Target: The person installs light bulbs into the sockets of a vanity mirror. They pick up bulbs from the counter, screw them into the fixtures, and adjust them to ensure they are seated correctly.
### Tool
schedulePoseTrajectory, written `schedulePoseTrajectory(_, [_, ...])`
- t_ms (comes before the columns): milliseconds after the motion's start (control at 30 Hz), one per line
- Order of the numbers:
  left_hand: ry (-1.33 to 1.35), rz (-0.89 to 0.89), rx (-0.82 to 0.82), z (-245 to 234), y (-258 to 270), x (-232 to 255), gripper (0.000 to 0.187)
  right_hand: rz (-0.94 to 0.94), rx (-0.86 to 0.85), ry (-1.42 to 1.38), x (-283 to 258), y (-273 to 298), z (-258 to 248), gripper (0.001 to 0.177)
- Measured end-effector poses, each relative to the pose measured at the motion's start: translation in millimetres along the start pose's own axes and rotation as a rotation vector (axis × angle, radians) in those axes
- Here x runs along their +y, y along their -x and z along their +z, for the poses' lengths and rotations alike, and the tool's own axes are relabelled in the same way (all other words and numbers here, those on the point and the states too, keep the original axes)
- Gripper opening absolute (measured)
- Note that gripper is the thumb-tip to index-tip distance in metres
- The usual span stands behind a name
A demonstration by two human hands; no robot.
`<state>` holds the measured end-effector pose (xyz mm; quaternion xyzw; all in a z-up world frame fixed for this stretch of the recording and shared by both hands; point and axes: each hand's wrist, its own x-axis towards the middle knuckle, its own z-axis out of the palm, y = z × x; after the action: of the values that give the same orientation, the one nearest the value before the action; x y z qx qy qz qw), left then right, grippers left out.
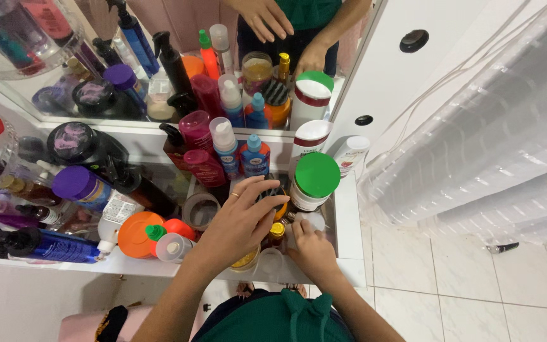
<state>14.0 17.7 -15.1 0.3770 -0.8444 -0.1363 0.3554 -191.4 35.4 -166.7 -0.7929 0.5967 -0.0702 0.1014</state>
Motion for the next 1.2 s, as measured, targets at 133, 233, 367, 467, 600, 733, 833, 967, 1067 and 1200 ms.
schedulePoseTrajectory(133, [0.005,0.013,0.001,1,2,-2,0.032,-0.014,0.052,-0.015,0,3,2,0.072])
schedulePoseTrajectory(233, [-0.011,0.016,-0.02,5,3,-4,0.033,0.022,0.022,-0.029,-3,3,-4,0.071])
schedulePoseTrajectory(367, [0.047,-0.012,-0.032,8,5,-2,0.031,0.096,-0.037,-0.088,-4,6,-28,0.073])
schedulePoseTrajectory(467, [0.072,0.029,-0.008,1,-4,1,0.033,0.145,0.058,-0.169,6,-3,-74,0.064])
schedulePoseTrajectory(600, [0.062,0.138,0.017,-19,-28,7,0.039,0.05,0.309,-0.222,9,-13,-159,0.04])
schedulePoseTrajectory(733, [-0.045,0.235,0.038,-59,-83,16,0.047,-0.044,0.61,-0.467,-11,-37,-246,0.035])
schedulePoseTrajectory(833, [-0.223,0.437,0.259,-93,-147,23,0.056,-0.274,0.945,-0.411,-22,-64,-305,0.037])
schedulePoseTrajectory(967, [-0.289,0.606,0.354,-124,-235,27,0.079,-0.312,1.121,-0.404,-25,-102,-370,0.059])
schedulePoseTrajectory(1067, [-0.273,0.681,0.388,-133,-273,28,0.091,-0.269,1.17,-0.269,-31,-115,-394,0.064])
schedulePoseTrajectory(1200, [-0.152,0.573,0.286,-131,-306,28,0.087,-0.317,1.232,0.077,-34,-130,-411,0.066])
